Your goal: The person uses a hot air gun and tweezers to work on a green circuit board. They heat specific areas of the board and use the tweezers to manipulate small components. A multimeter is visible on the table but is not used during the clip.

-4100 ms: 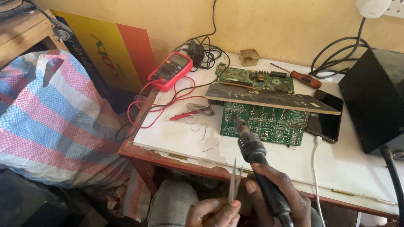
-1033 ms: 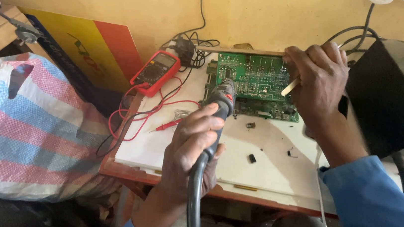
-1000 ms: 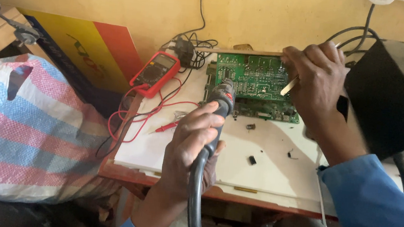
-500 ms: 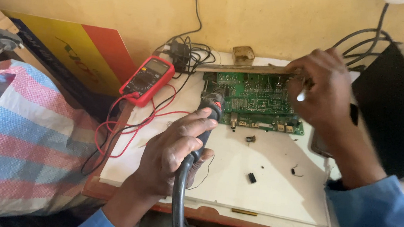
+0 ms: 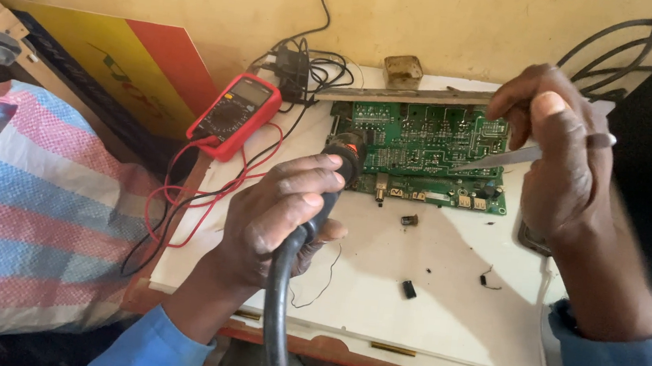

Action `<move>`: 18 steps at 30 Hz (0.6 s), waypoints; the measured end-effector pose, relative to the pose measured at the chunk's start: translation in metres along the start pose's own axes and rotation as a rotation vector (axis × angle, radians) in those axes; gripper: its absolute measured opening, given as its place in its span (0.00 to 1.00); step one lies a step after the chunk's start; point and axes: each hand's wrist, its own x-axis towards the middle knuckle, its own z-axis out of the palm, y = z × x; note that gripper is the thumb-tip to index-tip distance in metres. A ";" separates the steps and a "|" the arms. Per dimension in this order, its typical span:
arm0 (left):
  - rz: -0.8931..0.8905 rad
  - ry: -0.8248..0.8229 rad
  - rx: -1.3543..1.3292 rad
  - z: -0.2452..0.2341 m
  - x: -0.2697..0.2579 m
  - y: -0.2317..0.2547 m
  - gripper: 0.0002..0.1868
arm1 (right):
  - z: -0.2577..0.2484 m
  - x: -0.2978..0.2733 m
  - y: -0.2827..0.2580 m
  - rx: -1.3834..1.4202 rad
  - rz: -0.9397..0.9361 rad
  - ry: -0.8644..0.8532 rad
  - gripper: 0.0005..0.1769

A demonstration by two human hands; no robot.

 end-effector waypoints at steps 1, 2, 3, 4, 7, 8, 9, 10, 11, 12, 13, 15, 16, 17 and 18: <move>-0.002 -0.003 0.001 0.001 -0.001 0.001 0.21 | 0.001 0.000 -0.008 0.004 0.002 -0.001 0.37; 0.007 -0.004 0.001 0.002 0.000 0.001 0.22 | 0.002 0.001 -0.015 -0.039 0.060 -0.040 0.44; 0.016 -0.005 0.000 0.004 0.000 0.002 0.23 | 0.002 0.001 -0.023 -0.083 0.118 -0.079 0.51; 0.018 -0.005 0.001 0.004 0.000 0.003 0.23 | 0.004 0.002 -0.023 -0.082 0.117 -0.078 0.51; 0.016 -0.014 0.012 0.005 0.001 0.005 0.22 | 0.010 0.001 -0.020 -0.133 0.181 -0.120 0.57; 0.011 -0.007 0.030 0.006 0.002 0.006 0.21 | 0.011 0.000 -0.016 -0.084 0.260 -0.120 0.53; 0.007 0.000 0.047 0.007 0.003 0.006 0.21 | 0.012 0.000 -0.012 -0.035 0.339 -0.120 0.49; 0.007 0.001 0.046 0.008 0.007 0.007 0.21 | 0.012 0.001 -0.015 -0.036 0.339 -0.120 0.49; -0.005 -0.003 0.064 0.008 0.010 0.009 0.20 | 0.012 0.002 -0.018 -0.033 0.377 -0.157 0.43; -0.016 -0.009 0.085 0.008 0.014 0.010 0.19 | 0.013 0.003 -0.021 -0.027 0.412 -0.194 0.36; -0.016 -0.010 0.088 0.008 0.012 0.009 0.19 | 0.014 0.004 -0.019 -0.025 0.410 -0.194 0.36; -0.091 -0.051 0.132 0.011 0.006 0.007 0.24 | 0.015 0.003 -0.015 -0.028 0.223 -0.268 0.27; -0.091 -0.050 0.131 0.011 0.006 0.007 0.24 | 0.016 0.003 -0.013 -0.029 0.224 -0.268 0.27; -0.138 -0.065 0.108 0.011 0.006 0.008 0.24 | 0.016 0.004 -0.012 -0.035 0.137 -0.304 0.23; -0.184 -0.079 0.087 0.011 0.006 0.008 0.24 | 0.017 0.005 -0.010 -0.040 0.048 -0.341 0.20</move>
